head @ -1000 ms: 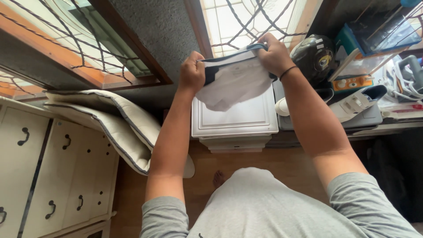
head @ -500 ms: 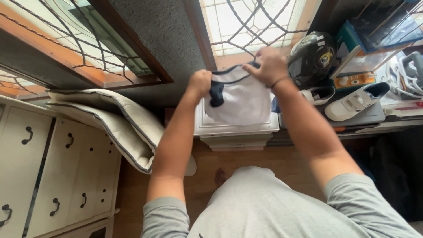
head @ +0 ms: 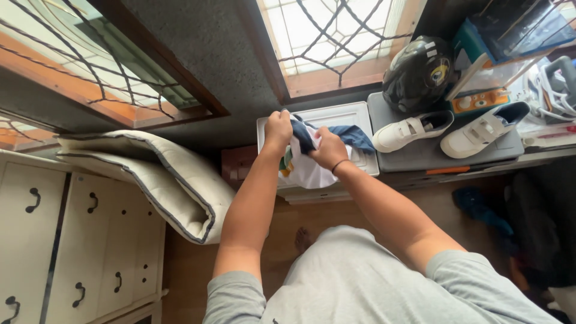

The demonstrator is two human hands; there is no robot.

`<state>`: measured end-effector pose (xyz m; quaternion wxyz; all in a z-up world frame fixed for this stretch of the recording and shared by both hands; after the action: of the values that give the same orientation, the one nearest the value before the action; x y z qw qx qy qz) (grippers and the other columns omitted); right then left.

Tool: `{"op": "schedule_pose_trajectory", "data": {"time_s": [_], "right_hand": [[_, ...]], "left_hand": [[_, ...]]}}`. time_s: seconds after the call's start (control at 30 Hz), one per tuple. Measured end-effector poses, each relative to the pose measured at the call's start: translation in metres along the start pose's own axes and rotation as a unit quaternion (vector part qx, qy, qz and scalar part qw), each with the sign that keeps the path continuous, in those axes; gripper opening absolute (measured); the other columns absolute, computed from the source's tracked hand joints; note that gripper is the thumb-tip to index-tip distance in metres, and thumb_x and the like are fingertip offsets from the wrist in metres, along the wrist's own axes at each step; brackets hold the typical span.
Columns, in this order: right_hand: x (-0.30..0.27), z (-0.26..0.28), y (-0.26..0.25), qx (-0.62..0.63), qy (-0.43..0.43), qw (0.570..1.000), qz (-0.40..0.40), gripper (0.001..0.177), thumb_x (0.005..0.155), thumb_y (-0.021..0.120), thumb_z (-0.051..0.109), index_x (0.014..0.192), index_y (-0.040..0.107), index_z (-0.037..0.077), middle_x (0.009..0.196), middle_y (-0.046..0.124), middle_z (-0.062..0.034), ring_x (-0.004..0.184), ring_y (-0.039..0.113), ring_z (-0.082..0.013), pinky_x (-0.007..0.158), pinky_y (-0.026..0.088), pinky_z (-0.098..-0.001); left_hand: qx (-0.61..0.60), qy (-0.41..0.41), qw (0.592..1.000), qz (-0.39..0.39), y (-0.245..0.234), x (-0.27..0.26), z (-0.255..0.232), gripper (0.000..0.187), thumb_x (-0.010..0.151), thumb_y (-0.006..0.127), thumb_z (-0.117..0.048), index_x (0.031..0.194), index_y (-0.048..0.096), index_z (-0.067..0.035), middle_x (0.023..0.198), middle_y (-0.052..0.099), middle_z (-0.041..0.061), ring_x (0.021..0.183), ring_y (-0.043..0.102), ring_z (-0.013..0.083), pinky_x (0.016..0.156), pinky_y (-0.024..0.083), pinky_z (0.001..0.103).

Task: The person folds various garments including a towel, small white items, a pink jersey, and a white t-shirt, then places them into a white plastic storage drawer. The person also hangs a towel on a window-mounted drying rack.

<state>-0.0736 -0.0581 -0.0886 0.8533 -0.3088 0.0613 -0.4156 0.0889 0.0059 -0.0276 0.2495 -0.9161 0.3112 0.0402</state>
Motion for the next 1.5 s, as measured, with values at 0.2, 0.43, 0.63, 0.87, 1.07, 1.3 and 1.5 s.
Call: {"op": "schedule_pose_trajectory", "data": {"time_s": [0.2,0.43,0.63,0.87,1.07,1.3,1.5], "right_hand": [[0.025,-0.044,0.031,0.134,0.113,0.981,0.078,0.016,0.084,0.069,0.015,0.095,0.074,0.005,0.08,0.074,-0.0089,0.073,0.071,-0.0221,0.07,0.055,-0.0331],[0.035,-0.031,0.03,0.264,0.092,0.958,0.059,0.024,0.097,0.064,0.024,0.096,0.076,0.003,0.079,0.073,-0.0006,0.07,0.06,-0.0075,0.064,0.05,-0.0277],[0.032,-0.008,0.016,0.092,0.085,0.992,0.028,0.032,0.097,0.074,0.031,0.088,0.069,0.001,0.075,0.067,-0.0152,0.067,0.058,-0.0262,0.065,0.05,-0.0352],[0.029,-0.024,-0.003,-0.076,0.085,0.993,-0.015,0.028,0.069,0.082,0.019,0.088,0.067,0.004,0.085,0.071,-0.0196,0.082,0.068,-0.0409,0.074,0.054,-0.0468],[0.033,-0.017,0.019,0.16,0.303,0.939,0.025,0.016,0.09,0.063,0.011,0.105,0.064,0.004,0.084,0.07,-0.0145,0.071,0.072,-0.0273,0.063,0.058,-0.0379],[0.044,-0.039,0.066,0.449,0.195,0.872,-0.007,0.016,0.097,0.066,0.008,0.113,0.067,0.004,0.092,0.067,-0.0036,0.074,0.058,-0.0108,0.065,0.047,-0.0262],[0.028,-0.007,0.046,0.005,0.099,0.993,-0.063,0.035,0.078,0.085,0.021,0.102,0.066,0.005,0.093,0.073,-0.018,0.085,0.069,-0.0314,0.078,0.054,-0.0402]], "left_hand": [[0.093,0.258,0.952,-0.135,-0.008,-0.026,-0.001,0.033,0.091,0.068,-0.031,0.104,0.061,-0.001,0.096,0.064,0.017,0.087,0.064,0.0318,0.078,0.052,0.044],[0.144,0.271,0.951,-0.038,-0.002,-0.059,0.001,0.035,0.086,0.079,-0.033,0.103,0.068,-0.005,0.1,0.069,0.016,0.09,0.068,0.0331,0.078,0.055,0.044],[0.12,0.057,0.984,0.123,0.001,-0.005,0.047,0.031,0.089,0.07,-0.029,0.101,0.075,-0.001,0.092,0.078,0.018,0.084,0.076,0.0316,0.08,0.057,0.042],[0.134,0.077,0.987,-0.031,-0.01,0.049,0.094,0.023,0.088,0.062,-0.022,0.098,0.067,-0.002,0.095,0.074,0.02,0.091,0.071,0.0366,0.084,0.055,0.044],[0.131,0.135,0.982,-0.017,-0.007,0.041,0.079,0.03,0.087,0.067,-0.024,0.106,0.062,-0.002,0.103,0.071,0.022,0.095,0.069,0.0376,0.086,0.055,0.045],[0.179,0.091,0.976,0.086,0.0,0.037,0.075,0.045,0.085,0.074,-0.033,0.117,0.065,-0.003,0.105,0.073,0.021,0.101,0.069,0.0379,0.09,0.053,0.044],[-0.364,-0.163,0.893,0.209,0.03,0.075,0.132,0.038,0.1,0.056,-0.022,0.127,0.06,0.006,0.118,0.069,0.018,0.109,0.067,0.0327,0.098,0.051,0.046]]}}
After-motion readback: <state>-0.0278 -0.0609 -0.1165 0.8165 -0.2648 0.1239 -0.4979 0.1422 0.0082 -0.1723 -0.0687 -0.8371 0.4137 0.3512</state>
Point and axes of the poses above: each hand's wrist, its own x-axis towards the middle knuckle, its own y-axis out of the palm, z = x × y, the point moved 2 cm from there along x, towards the middle knuckle
